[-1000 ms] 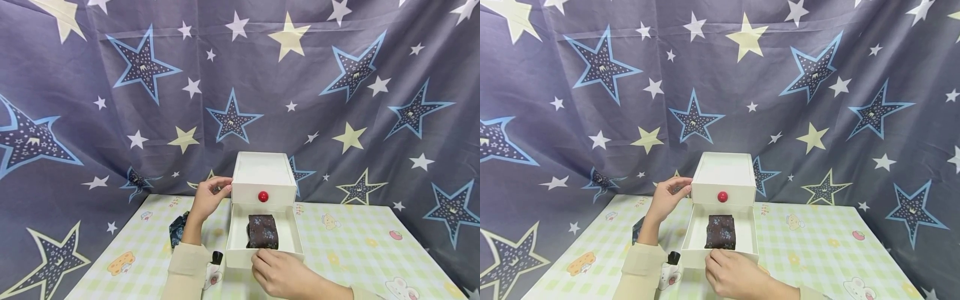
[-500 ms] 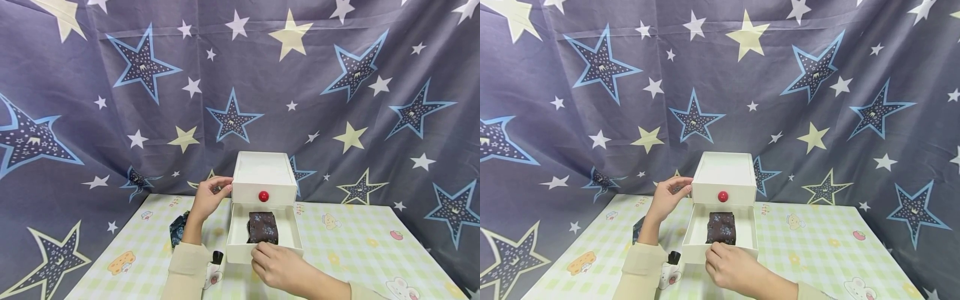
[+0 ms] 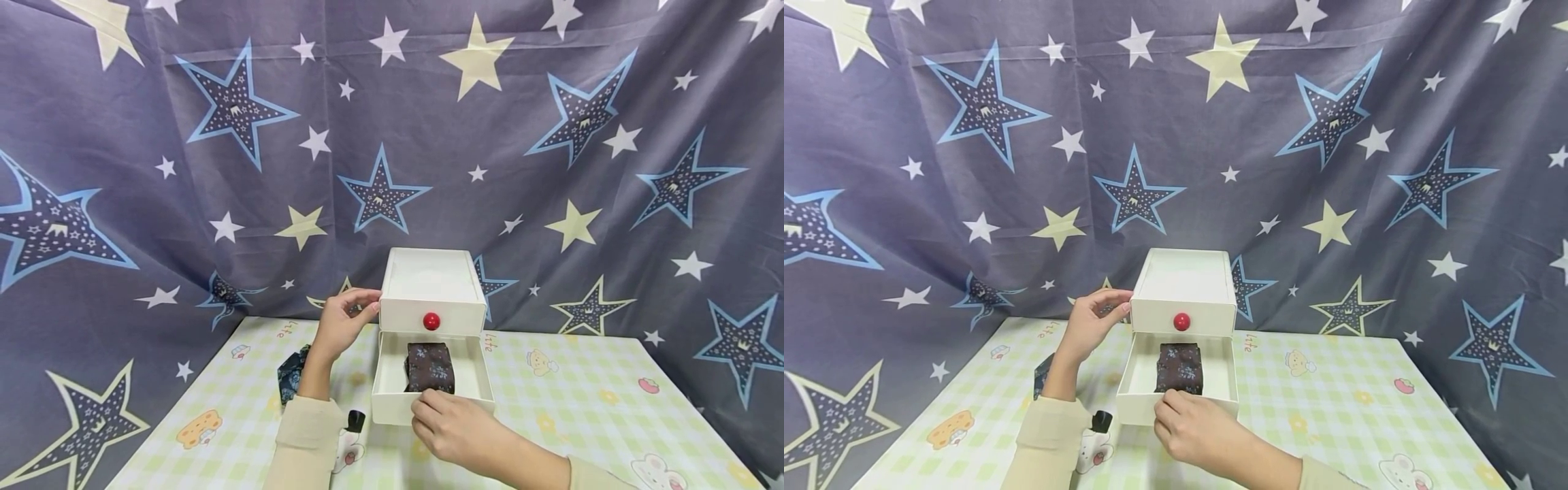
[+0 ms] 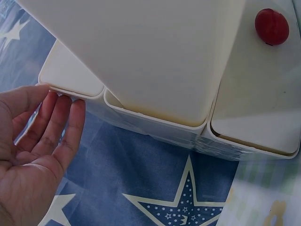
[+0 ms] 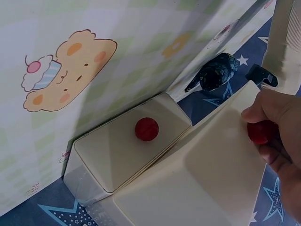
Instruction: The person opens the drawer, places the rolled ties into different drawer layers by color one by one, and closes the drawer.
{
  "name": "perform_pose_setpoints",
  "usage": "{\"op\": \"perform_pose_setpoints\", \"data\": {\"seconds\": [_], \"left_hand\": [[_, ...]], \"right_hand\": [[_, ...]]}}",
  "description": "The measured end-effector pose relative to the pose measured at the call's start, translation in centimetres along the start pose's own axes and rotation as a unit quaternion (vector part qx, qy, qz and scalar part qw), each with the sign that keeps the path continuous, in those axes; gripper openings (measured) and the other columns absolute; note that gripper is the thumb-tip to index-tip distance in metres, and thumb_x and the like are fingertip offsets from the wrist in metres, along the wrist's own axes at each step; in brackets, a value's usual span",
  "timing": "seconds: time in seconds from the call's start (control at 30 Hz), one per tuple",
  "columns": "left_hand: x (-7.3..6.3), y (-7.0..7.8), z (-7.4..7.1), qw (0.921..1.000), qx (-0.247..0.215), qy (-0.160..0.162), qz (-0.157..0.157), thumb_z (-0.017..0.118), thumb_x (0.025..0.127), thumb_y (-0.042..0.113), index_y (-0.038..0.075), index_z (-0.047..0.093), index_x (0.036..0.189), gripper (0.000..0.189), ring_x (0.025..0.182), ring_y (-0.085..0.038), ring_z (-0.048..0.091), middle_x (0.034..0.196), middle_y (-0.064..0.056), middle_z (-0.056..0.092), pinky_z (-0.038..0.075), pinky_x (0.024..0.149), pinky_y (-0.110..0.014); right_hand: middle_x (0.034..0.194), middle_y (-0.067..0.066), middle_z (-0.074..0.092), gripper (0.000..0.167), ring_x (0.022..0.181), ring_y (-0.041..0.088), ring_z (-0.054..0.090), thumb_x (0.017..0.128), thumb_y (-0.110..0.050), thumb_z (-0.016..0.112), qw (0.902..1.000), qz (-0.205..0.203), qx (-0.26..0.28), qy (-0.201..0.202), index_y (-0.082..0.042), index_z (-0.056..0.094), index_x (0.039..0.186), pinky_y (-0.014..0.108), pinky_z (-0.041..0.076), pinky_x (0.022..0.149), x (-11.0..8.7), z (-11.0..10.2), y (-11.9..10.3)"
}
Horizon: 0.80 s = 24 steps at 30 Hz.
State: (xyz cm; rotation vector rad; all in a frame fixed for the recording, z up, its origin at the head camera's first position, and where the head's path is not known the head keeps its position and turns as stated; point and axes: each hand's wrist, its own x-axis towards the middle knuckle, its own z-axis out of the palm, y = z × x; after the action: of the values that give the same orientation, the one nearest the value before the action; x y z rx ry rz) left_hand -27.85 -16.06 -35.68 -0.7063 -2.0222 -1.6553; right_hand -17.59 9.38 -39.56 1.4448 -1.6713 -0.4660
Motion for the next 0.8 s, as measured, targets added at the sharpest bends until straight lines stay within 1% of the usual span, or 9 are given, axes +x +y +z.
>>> {"op": "perform_pose_setpoints", "data": {"seconds": [0.23,0.37,0.43,0.5,0.6,0.67,0.73,0.8], "left_hand": [[0.05,-0.05,0.04,1.0000,0.005,0.003,0.003,0.072,0.094,-0.001,-0.008,0.072,0.115,0.023,0.091,-0.015,0.064,0.110,-0.023,0.071,0.046,0.062,-0.020],[0.01,-0.09,0.05,1.0000,0.002,0.001,0.001,0.072,0.094,-0.001,-0.008,0.072,0.116,0.023,0.092,-0.016,0.064,0.110,-0.024,0.071,0.046,0.062,-0.020],[-0.01,-0.09,0.07,1.0000,0.002,0.001,0.000,0.072,0.094,-0.001,-0.008,0.072,0.116,0.023,0.092,-0.016,0.064,0.111,-0.024,0.071,0.046,0.063,-0.020],[0.00,-0.10,0.10,1.0000,0.002,0.001,-0.001,0.072,0.094,-0.001,-0.008,0.072,0.116,0.023,0.092,-0.015,0.064,0.111,-0.023,0.071,0.046,0.063,-0.020],[0.01,-0.11,0.10,1.0000,0.003,0.002,-0.002,0.072,0.094,-0.002,-0.008,0.072,0.116,0.023,0.093,-0.014,0.064,0.112,-0.023,0.071,0.046,0.064,-0.019],[0.01,-0.12,0.08,1.0000,0.001,0.003,-0.002,0.072,0.094,-0.001,-0.008,0.072,0.116,0.023,0.093,-0.014,0.064,0.112,-0.023,0.071,0.046,0.064,-0.019],[0.02,-0.14,0.06,1.0000,-0.002,0.002,-0.001,0.072,0.094,-0.001,-0.008,0.072,0.116,0.023,0.092,-0.013,0.064,0.112,-0.023,0.070,0.046,0.064,-0.019],[0.02,-0.15,0.07,1.0000,-0.004,0.002,-0.001,0.072,0.094,-0.001,-0.008,0.072,0.115,0.023,0.092,-0.013,0.064,0.112,-0.023,0.070,0.046,0.064,-0.019]], "right_hand": [[0.095,0.003,0.063,0.053,0.088,0.018,0.055,0.106,0.004,0.021,0.9996,0.014,0.022,-0.007,-0.008,0.070,0.090,0.027,0.050,0.085,-0.09,0.27,0.34],[0.094,0.002,0.062,0.049,0.087,0.018,0.054,0.105,0.003,0.024,0.9996,0.016,0.023,-0.006,-0.009,0.069,0.089,0.026,0.050,0.083,-0.22,0.55,0.48],[0.094,0.002,0.062,0.043,0.086,0.018,0.054,0.104,0.002,0.030,0.9996,0.018,0.023,-0.007,-0.009,0.069,0.089,0.026,0.050,0.082,-0.27,0.67,0.56],[0.093,0.001,0.061,0.031,0.086,0.017,0.053,0.101,-0.001,0.041,0.9995,0.019,0.023,-0.011,-0.009,0.069,0.089,0.026,0.049,0.081,-0.29,0.75,0.63],[0.093,0.001,0.062,0.012,0.086,0.017,0.053,0.093,-0.005,0.059,0.9994,0.021,0.020,-0.020,-0.010,0.069,0.088,0.025,0.048,0.081,-0.24,0.84,0.71],[0.093,0.000,0.062,0.003,0.086,0.016,0.052,0.089,-0.008,0.068,0.9992,0.021,0.019,-0.028,-0.010,0.069,0.089,0.025,0.048,0.081,-0.14,0.87,0.77],[0.094,0.000,0.062,0.002,0.086,0.016,0.052,0.087,-0.010,0.071,0.9991,0.021,0.017,-0.032,-0.010,0.069,0.088,0.025,0.048,0.081,-0.03,0.94,0.83],[0.094,0.000,0.062,0.003,0.086,0.016,0.052,0.087,-0.012,0.071,0.9992,0.022,0.015,-0.031,-0.011,0.069,0.088,0.025,0.048,0.081,0.07,1.00,0.92]]}}
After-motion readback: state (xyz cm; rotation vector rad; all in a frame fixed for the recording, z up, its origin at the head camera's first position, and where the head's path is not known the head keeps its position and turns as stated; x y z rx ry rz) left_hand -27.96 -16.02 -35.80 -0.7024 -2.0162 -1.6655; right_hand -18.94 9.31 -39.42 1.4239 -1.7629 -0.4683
